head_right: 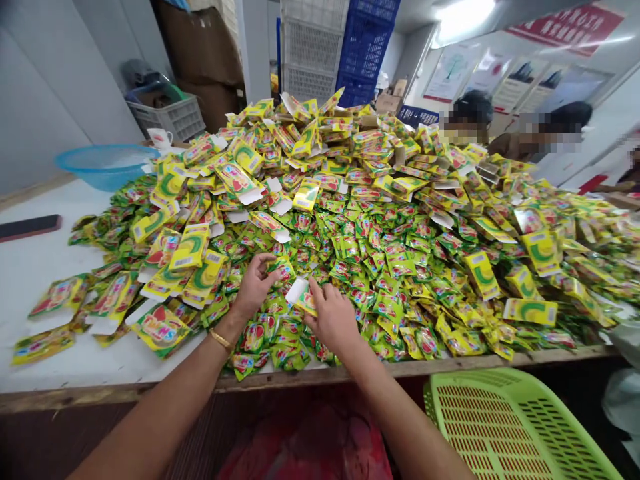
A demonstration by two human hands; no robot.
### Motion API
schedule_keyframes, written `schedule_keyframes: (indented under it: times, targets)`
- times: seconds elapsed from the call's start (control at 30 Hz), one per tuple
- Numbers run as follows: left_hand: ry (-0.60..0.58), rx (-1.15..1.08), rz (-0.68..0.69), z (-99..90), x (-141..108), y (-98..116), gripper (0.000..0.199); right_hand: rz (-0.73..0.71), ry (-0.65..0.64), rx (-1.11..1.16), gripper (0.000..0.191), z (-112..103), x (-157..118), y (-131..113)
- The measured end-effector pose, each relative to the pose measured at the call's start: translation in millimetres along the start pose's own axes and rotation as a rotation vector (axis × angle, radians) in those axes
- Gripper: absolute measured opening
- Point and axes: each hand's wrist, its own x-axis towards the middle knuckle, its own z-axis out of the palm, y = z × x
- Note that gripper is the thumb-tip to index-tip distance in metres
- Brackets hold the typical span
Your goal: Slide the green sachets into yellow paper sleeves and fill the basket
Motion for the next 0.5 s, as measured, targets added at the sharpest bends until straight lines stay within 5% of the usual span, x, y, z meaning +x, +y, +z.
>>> schedule_keyframes:
  times: [0.1,0.33,0.5]
  targets:
    - [-0.070,0.036,0.057,9.5,-10,10,0.045,-0.006,0.037,-0.070,0.065,1,-4,3]
    - [-0.107,0.356,-0.050,20.7,-21,11,0.032,0.019,0.234,0.001,0.060,19,-8,-3]
    - [-0.123,0.390,0.177,21.3,-24,10,0.026,-0.018,0.295,0.035,0.059,31,-6,-1]
